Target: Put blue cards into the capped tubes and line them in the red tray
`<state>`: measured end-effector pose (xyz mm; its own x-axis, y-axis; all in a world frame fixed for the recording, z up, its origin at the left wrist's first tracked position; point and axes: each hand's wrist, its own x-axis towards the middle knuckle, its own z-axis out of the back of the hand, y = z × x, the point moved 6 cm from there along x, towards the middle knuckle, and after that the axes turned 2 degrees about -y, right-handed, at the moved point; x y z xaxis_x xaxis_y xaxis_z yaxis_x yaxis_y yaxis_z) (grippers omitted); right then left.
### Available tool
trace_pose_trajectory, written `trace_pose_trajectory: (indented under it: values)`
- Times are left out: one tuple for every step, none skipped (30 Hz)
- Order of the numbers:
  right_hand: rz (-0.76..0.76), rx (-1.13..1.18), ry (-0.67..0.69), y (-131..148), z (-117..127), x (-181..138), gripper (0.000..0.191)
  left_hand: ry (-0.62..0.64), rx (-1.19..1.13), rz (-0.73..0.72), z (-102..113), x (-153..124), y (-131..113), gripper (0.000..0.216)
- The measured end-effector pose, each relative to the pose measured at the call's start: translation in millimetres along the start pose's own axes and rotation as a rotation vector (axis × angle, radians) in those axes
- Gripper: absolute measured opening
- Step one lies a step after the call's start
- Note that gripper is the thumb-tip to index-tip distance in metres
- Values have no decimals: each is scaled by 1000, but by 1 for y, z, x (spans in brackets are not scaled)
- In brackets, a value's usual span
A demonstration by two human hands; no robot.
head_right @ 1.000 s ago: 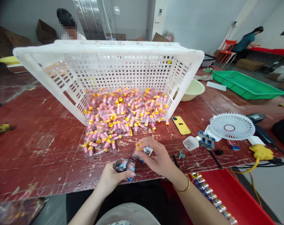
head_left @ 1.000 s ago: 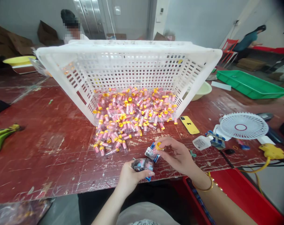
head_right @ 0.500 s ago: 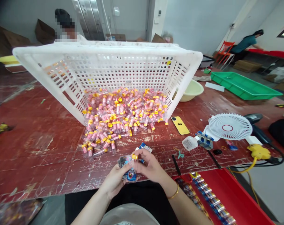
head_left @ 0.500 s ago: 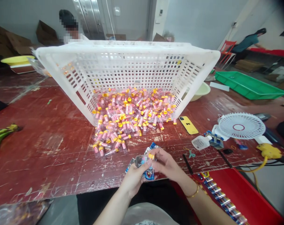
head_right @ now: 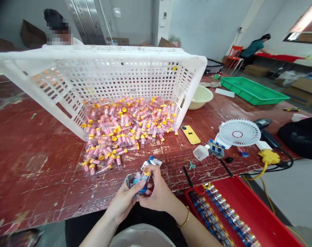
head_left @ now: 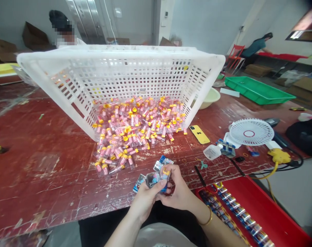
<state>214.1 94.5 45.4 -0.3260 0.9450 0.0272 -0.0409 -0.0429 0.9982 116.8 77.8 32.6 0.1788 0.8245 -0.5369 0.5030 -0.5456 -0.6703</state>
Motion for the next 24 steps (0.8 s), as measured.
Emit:
trace_pose_trajectory:
  values:
    - [6, -1, -6, 1, 0, 0, 62, 3, 1, -5, -1, 0, 0, 32]
    - [14, -3, -12, 3, 0, -1, 62, 7, 4, -10, -2, 0, 0, 32]
    - [22, -5, -20, 4, 0, -1, 61, 13, 9, -16, -4, 0, -1, 32]
    - [28, -6, -30, 5, 0, -1, 61, 18, 15, -21, -5, -1, -1, 32]
    - [29, -7, -40, 6, 1, -2, 61, 21, 20, -25, -6, -1, -1, 32]
    - [26, -5, -50, 6, 2, -2, 61, 21, 25, -27, -7, -1, 0, 33]
    - [20, -3, -59, 6, 2, -3, 61, 21, 31, -27, -8, -2, 0, 34]
    - [12, 1, -69, 5, 3, -5, 61, 20, 35, -28, -9, -3, 1, 36]
    - [3, 6, -76, 4, 5, -6, 62, 20, 39, -29, -9, -3, 1, 37]
    - [-1, 12, -82, 3, 6, -8, 62, 19, 45, -31, -10, -4, 1, 37]
    - [-1, 18, -87, 3, 8, -9, 62, 20, 50, -35, -11, -5, 2, 36]
    - [7, 25, -92, 4, 11, -10, 62, 21, 55, -43, -12, -5, 2, 36]
    - [23, 33, -91, 5, 14, -11, 62, 20, 59, -54, -13, -5, 2, 35]
    - [44, 48, -89, 7, 17, -12, 61, 13, 69, -66, -14, -5, 2, 36]
    - [60, 77, -90, 8, 21, -13, 58, 7, 91, -77, -16, -5, 3, 37]
    - [60, 125, -99, 8, 26, -15, 50, 5, 125, -83, -19, -5, 5, 37]
    - [40, 189, -124, 6, 32, -18, 40, 11, 170, -84, -23, -4, 9, 38]
    - [10, 265, -171, 2, 41, -23, 30, 27, 217, -79, -28, -3, 13, 39]
    - [-19, 343, -243, -4, 52, -29, 24, 51, 258, -68, -35, -2, 19, 40]
    - [-37, 408, -336, -12, 68, -39, 22, 80, 286, -46, -42, -1, 26, 41]
    - [-44, 441, -442, -20, 87, -53, 23, 106, 297, -15, -50, 0, 35, 41]
    - [-55, 419, -565, -29, 112, -71, 24, 122, 296, 25, -57, 1, 44, 41]
    - [-82, 353, -701, -39, 142, -95, 26, 135, 294, 68, -64, 2, 54, 39]
    - [-131, 261, -838, -50, 175, -125, 28, 144, 295, 110, -70, 3, 63, 36]
